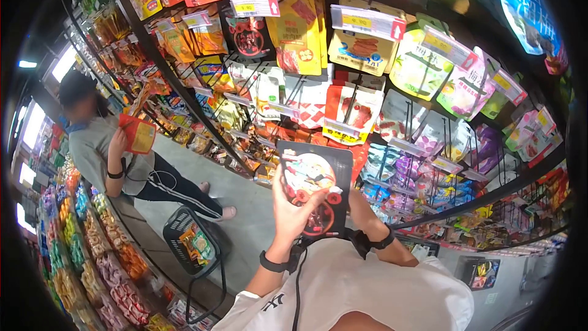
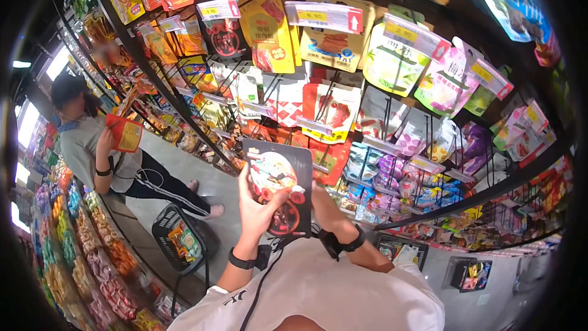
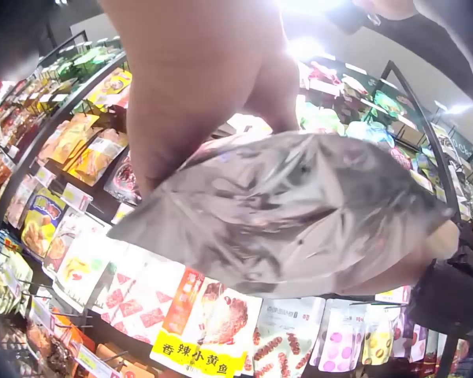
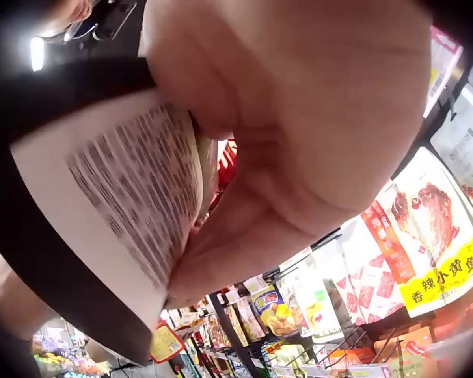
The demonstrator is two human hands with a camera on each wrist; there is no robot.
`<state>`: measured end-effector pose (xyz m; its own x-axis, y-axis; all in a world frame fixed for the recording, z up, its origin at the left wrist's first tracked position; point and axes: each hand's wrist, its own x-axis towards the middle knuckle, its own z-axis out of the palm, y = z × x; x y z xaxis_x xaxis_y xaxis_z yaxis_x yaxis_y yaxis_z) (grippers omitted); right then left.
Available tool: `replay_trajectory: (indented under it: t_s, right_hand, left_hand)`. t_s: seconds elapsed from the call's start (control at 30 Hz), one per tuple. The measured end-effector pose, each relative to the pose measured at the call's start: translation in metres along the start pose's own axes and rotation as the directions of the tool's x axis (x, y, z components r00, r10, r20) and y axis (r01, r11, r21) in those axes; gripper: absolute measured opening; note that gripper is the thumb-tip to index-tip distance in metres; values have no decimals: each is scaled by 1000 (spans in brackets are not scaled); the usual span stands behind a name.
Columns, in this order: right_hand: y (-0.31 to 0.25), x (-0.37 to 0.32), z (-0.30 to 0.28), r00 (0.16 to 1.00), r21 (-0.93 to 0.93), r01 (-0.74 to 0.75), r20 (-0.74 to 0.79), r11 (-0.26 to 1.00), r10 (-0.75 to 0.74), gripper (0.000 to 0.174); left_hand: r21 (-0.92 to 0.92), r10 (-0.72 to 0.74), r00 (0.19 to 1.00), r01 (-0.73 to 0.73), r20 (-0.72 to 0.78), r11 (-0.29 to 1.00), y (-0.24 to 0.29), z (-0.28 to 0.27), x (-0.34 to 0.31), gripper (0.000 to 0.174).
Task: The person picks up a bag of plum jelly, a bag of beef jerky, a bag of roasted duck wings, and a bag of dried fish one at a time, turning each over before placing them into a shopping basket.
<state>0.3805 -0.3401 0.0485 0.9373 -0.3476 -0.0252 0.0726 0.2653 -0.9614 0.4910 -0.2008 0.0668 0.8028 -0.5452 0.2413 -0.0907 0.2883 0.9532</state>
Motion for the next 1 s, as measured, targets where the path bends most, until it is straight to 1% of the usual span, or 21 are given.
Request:
replay_trajectory:
  t_s: [0.03,0.1,0.13,0.17,0.23,0.27,0.3,0.37,0.4,0.5,0.53,0.63,0.67,0.7,0.77,0.8,0.83,0.9,0.93,0.97,1.0]
  right_hand:
    - [-7,4,4,1000,46,-31,-2,998,31,36]
    - [-26,6,12,995,147,-100,-5,984,101,36]
    - [-14,20,9,998,-31,34,49,999,-33,36]
    - [-16,25,11,993,-139,119,31,983,-116,36]
    - [-32,44,29,959,-348,274,23,897,-284,38]
    - [-34,62,33,922,-326,366,-3,871,-388,35]
    - [-42,75,35,935,-312,322,-41,894,-351,34]
    - [-59,99,39,952,-273,244,-112,930,-283,32]
    - [-56,114,39,926,-273,303,-143,913,-351,31]
    - [-62,146,45,879,-192,429,-136,883,-457,30]
    - [-65,153,47,862,-235,449,-140,862,-487,30]
    - [-68,165,46,861,-260,464,-92,847,-500,30]
    - [-71,165,43,891,-307,423,-31,852,-453,30]
    - [-75,166,48,860,-239,485,-41,841,-508,30]
    - [-61,180,40,874,-255,465,-22,848,-485,32]
    - [-59,187,40,850,-196,514,-15,835,-526,37]
    - [-58,191,42,854,-175,509,-15,842,-520,39]
    - [-56,201,48,861,-130,501,-18,855,-508,44]
    - [-69,201,53,895,-97,445,-1,891,-447,49]
    - [-68,211,56,863,-146,503,26,852,-505,50]
    - [-68,221,60,862,-160,503,24,849,-507,49]
  left_hand:
    - [134,65,996,-57,-60,989,-7,-9,7,100]
    - [116,91,986,-75,-139,990,-6,-18,21,100]
    - [100,134,980,-121,-146,988,-4,-21,31,99]
    - [219,203,969,-170,-140,961,-7,-29,41,98]
    - [321,290,950,-240,-117,916,-6,-38,66,98]
    - [355,309,942,-246,-132,902,-4,-40,77,98]
    - [406,300,943,-221,-142,887,4,-42,88,95]
    - [331,259,947,-186,-191,925,-3,-51,113,94]
    - [508,264,949,-145,-171,849,13,-49,119,99]
    - [728,396,916,-229,-64,646,44,-30,135,103]
    - [735,402,914,-235,-56,637,43,-30,144,106]
    - [753,405,913,-229,-54,617,35,-36,168,115]
    - [633,367,926,-228,-95,739,35,-34,177,114]
    - [585,346,930,-215,-121,782,29,-39,187,111]
    - [621,394,911,-239,-124,747,25,-44,198,107]
    - [601,418,898,-259,-139,756,24,-44,203,107]
    - [558,424,891,-270,-164,785,23,-46,211,102]
    - [385,415,887,-317,-202,867,25,-53,226,96]
    - [395,462,863,-358,-207,846,27,-59,235,93]
    - [451,492,841,-358,-224,817,33,-62,243,93]
    - [460,500,836,-361,-226,811,35,-68,253,91]
